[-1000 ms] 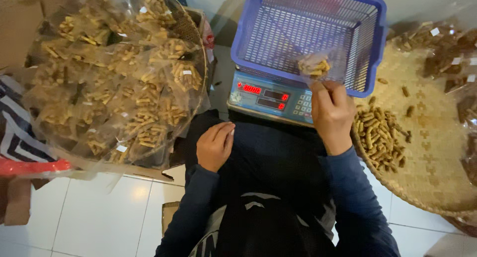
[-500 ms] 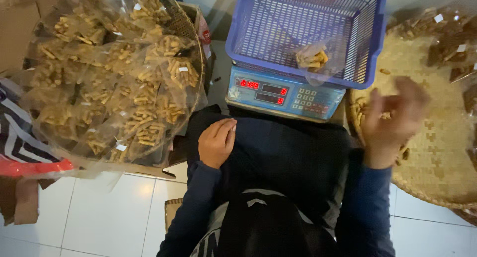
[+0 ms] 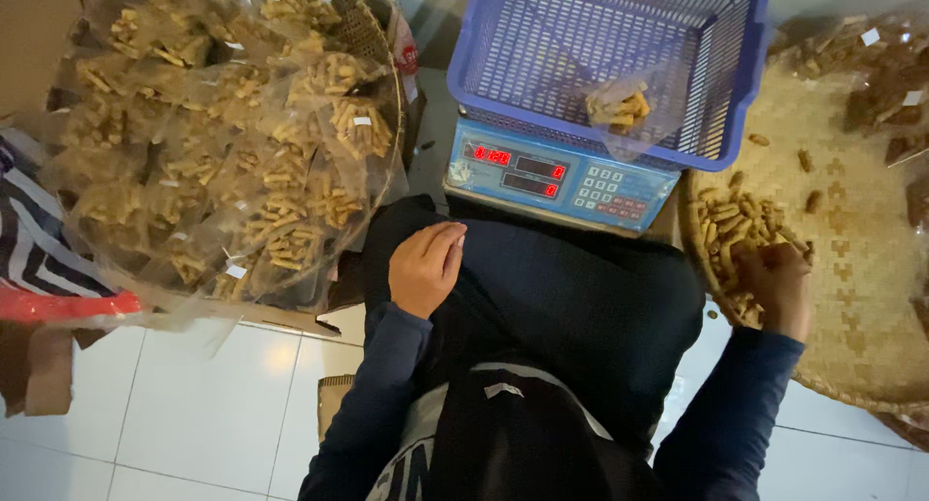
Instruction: The person sits on the floor and packs dried snack pieces into clear plastic bags. They take pieces from large woven trays, place a filled bag on a digital scale to weigh it, adjust the contents, and set filled bags aside with the other packed bags.
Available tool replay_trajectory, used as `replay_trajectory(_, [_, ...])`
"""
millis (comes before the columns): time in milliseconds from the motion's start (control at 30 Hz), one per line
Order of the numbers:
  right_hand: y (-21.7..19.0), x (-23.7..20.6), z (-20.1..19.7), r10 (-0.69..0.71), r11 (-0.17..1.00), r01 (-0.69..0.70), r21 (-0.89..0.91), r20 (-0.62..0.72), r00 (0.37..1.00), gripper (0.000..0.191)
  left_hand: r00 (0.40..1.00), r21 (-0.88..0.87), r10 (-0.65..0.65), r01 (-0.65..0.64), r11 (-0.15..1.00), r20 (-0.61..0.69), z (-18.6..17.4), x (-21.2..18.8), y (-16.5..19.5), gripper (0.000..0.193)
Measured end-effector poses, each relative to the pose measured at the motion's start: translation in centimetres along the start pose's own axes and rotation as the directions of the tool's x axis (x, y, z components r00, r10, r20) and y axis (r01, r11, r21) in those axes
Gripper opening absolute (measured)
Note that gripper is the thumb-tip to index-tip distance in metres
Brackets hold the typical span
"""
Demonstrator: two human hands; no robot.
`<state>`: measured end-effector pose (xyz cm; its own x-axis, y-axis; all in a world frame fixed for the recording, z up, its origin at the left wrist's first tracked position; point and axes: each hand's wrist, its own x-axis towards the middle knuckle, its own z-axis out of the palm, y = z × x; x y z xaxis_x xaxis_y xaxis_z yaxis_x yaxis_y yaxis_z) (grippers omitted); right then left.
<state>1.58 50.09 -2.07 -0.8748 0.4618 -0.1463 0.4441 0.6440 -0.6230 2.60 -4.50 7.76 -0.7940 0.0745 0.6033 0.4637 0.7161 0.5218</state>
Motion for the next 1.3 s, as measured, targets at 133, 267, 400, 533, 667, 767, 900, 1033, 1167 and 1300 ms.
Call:
replay_trajectory(133, [-1.0, 0.4, -0.9, -0.265, 0.956, 0.249, -0.154, -0.09, 0.96, 0.025, 1.0, -0.008, 0.016, -0.016, 1.0, 0.0, -0.1, 0.2, 0.1, 0.014])
replay_trajectory(267, [-0.8, -0.1, -0.7, -0.284, 0.935, 0.221, -0.279, -0.212, 0.935, 0.018, 1.0, 0.024, 0.005, -0.005, 1.0, -0.012, -0.4, -0.1, 0.0, 0.013])
replay_trajectory(400, [0.0, -0.5, -0.4, -0.245, 0.946, 0.191, -0.263, -0.192, 0.95, 0.021, 1.0, 0.005, -0.011, 0.011, 1.0, -0.008, -0.7, -0.3, -0.3, 0.013])
replay_trajectory(533, [-0.1, -0.3, -0.2, -0.244, 0.948, 0.204, -0.242, -0.148, 0.958, 0.026, 1.0, -0.005, -0.004, 0.004, 1.0, -0.022, -0.9, -0.5, -0.3, 0.012])
replay_trajectory(667, [-2.7, -1.6, -0.8, -0.579, 0.686, 0.385, -0.617, -0.142, 0.803, 0.033, 1.0, -0.005, 0.011, -0.012, 1.0, -0.023, -1.0, -0.4, -0.3, 0.013])
replay_trajectory(767, [-9.2, -3.8, -2.8, -0.419, 0.886, 0.357, -0.296, -0.18, 0.89, 0.037, 0.999, -0.002, 0.013, -0.013, 1.0, -0.041, -0.9, -0.4, -0.3, 0.013])
replay_trajectory(900, [-19.8, -8.6, -5.2, -0.631, 0.773, 0.634, -0.034, -0.152, 0.761, 0.037, 0.981, -0.138, -0.103, 0.081, 0.987, -0.162, -0.3, -1.8, -0.2, 0.012])
replay_trajectory(1033, [-27.8, -11.1, -5.2, -0.766, 0.642, 0.758, -0.118, -0.153, 0.625, 0.039, 0.816, -0.272, -0.36, 0.257, 0.927, -0.453, -2.5, -5.8, -2.6, 0.015])
replay_trajectory(1167, [-30.3, -9.0, -4.4, -0.816, 0.577, 0.802, -0.152, -0.153, 0.558, 0.029, 0.664, -0.338, -0.466, 0.323, 0.884, -0.584, -7.6, -12.5, -7.1, 0.021])
replay_trajectory(1300, [-31.9, -6.3, -4.1, -0.818, 0.571, 0.82, -0.033, -0.11, 0.565, 0.025, 0.323, -0.184, -0.359, 0.464, 0.866, -0.876, -17.0, -18.3, -12.7, 0.036])
